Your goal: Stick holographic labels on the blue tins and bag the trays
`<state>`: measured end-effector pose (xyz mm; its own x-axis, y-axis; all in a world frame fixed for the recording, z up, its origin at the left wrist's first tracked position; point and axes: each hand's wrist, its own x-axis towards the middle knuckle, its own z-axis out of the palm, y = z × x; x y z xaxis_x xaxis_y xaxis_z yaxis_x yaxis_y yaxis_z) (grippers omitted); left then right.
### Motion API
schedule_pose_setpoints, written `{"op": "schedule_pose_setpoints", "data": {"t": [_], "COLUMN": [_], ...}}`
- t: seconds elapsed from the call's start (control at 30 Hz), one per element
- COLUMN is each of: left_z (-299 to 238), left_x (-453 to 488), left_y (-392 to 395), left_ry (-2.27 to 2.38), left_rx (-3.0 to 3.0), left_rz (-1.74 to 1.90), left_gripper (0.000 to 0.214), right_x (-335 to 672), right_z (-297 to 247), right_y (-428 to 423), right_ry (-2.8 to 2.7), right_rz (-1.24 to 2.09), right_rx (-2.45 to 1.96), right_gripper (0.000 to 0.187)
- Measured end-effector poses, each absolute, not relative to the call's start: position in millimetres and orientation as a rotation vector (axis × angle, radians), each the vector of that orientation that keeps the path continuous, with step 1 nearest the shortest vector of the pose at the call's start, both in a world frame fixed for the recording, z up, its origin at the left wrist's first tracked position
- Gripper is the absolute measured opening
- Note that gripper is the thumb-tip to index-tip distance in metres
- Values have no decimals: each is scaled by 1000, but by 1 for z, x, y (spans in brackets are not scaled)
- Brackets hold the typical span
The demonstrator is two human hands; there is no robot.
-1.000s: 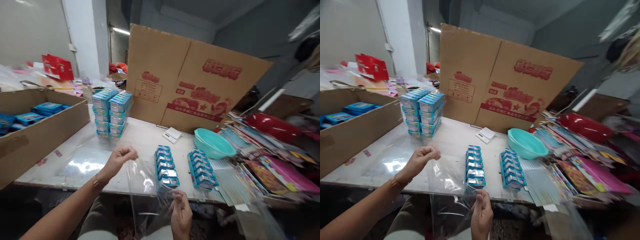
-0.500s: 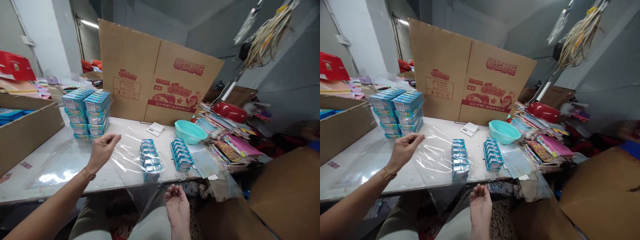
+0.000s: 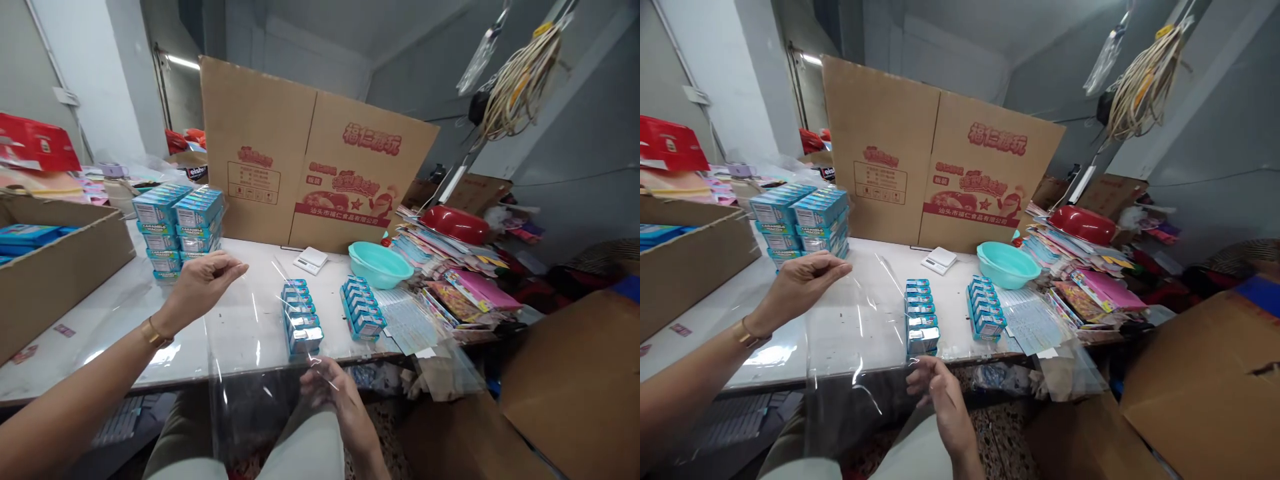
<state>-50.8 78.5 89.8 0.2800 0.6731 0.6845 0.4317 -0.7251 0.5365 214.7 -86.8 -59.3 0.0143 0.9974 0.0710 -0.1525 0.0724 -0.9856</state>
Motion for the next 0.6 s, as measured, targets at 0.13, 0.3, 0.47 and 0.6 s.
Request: {"op": "schedule_pose_setpoints", "data": {"t": [0.13, 0.3, 0.47, 0.6], "left_z": [88, 82, 80, 82], "left_x": [-56, -57, -54, -54], "left_y": [79, 78, 75, 76], "left_ry": [1082, 1123, 1051, 945], "left_rx": [2289, 2255, 2088, 1753], "left_rz": [1387, 1295, 1182, 1096], "left_gripper": [29, 32, 32, 41], "right_x": [205, 199, 194, 207], "right_z": [-62, -52, -59, -85], "right_y": [-102, -109, -100, -97], "right_ry": [-1048, -1044, -905, -762], "right_rz": [1113, 1024, 1031, 1406], "right_rx": [-1063, -1142, -1180, -858], "right_gripper": [76, 69, 45, 45]}}
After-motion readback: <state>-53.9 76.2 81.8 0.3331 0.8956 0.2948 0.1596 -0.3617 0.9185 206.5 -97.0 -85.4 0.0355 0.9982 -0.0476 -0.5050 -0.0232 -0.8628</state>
